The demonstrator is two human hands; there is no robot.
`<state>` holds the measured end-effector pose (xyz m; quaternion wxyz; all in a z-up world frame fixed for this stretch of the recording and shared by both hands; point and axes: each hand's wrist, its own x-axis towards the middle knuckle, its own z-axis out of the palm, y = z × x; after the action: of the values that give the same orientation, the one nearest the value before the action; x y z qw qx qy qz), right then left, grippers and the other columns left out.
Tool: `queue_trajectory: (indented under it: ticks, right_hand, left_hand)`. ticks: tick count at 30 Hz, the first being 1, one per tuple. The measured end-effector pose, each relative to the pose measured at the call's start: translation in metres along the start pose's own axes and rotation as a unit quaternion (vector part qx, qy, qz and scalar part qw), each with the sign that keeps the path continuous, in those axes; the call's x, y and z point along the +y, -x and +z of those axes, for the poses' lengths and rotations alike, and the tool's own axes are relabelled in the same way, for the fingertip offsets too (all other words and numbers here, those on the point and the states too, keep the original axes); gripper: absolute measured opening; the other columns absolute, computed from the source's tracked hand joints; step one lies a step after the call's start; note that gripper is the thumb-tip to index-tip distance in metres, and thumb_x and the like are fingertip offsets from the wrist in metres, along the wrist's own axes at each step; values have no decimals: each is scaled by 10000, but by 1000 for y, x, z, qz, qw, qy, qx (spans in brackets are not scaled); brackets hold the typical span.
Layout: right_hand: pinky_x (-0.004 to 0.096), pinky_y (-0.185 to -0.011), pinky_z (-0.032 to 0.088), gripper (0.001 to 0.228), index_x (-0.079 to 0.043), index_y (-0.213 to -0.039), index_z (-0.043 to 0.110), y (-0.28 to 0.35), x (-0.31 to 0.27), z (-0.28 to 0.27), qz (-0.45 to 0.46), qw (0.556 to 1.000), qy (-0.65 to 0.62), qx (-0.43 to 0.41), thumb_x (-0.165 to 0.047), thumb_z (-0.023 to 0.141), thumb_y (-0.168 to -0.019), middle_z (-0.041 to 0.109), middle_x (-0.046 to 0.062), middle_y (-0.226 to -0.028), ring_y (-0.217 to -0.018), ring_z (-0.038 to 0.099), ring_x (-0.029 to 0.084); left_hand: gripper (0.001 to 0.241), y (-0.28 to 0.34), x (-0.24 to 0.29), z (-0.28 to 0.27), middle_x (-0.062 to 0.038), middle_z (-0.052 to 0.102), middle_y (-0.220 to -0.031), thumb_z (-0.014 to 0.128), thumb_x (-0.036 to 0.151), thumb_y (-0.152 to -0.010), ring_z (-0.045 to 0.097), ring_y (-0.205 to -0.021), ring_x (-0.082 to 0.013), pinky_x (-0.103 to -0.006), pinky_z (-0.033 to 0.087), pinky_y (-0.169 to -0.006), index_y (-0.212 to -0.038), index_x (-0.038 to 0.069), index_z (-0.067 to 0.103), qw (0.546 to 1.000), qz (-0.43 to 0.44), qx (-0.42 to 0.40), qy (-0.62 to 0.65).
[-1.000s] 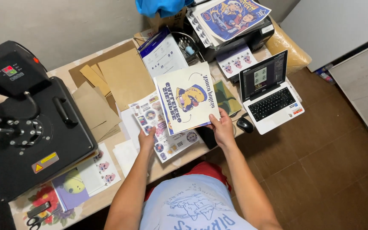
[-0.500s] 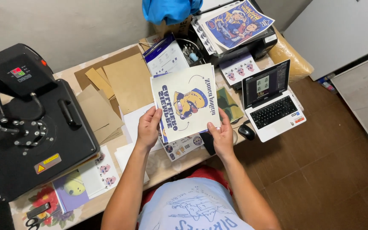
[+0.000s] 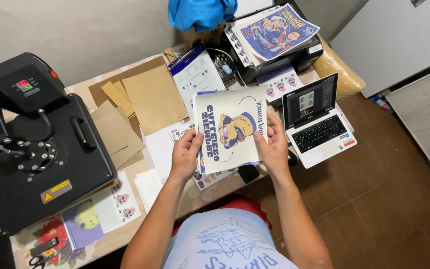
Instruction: Organizing and sorting printed sticker sheets and materials on a production desk
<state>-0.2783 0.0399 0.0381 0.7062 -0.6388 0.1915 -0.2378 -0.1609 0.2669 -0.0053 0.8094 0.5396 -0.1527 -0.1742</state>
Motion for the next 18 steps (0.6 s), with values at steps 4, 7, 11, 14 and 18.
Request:
queue_trajectory:
  ticks: [4, 7, 11, 14, 18]
  right_hand:
    - [478, -960, 728, 656, -46, -1694, 451, -1, 19, -10, 49, 994, -97, 17, 48, 651, -1077, 743, 293, -1375, -1152, 811, 377]
    - [506, -935, 728, 652, -83, -1682, 468, 1, 39, -20, 79, 981, -178, 11, 32, 664, -1071, 752, 271, -1375, -1139, 817, 371]
    - [529, -1013, 700, 630, -120, -1666, 494, 0, 55, -29, 125, 960, -250, -8, 9, 651, -1070, 742, 257, -1428, -1210, 794, 380]
    - [541, -1036, 685, 599, -148, -1646, 512, 0, 78, -32, 154, 932, -327, -26, -16, 654, -1080, 756, 221, -1427, -1218, 794, 367]
    - [544, -1085, 662, 575, -114, -1620, 553, 7, 83, -25, 170, 899, -399, -62, 9, 658, -1068, 773, 228, -1429, -1259, 786, 365]
  left_hand:
    - [323, 0, -7, 4, -228, 860, -1005, 598, 216, -1196, 822, -873, -223, -394, 707, -844, -1340, -26, 755, 995, -33, 1, 98]
    - [322, -2, -9, 10, -238, 861, -1042, 615, 216, -1190, 835, -921, -235, -405, 710, -858, -1355, -23, 755, 991, -35, 3, 133]
    - [327, -2, -30, 9, -273, 848, -1060, 637, 212, -1175, 847, -940, -297, -452, 712, -872, -1345, -49, 736, 982, -52, -1, 183]
    - [400, 5, 6, 29, -272, 848, -1081, 683, 295, -1141, 848, -954, -287, -437, 724, -846, -1355, -41, 718, 972, -66, -29, 222]
    - [467, 9, 12, 35, -267, 847, -1104, 736, 350, -1098, 853, -990, -290, -425, 725, -855, -1353, -41, 704, 966, -64, -52, 245]
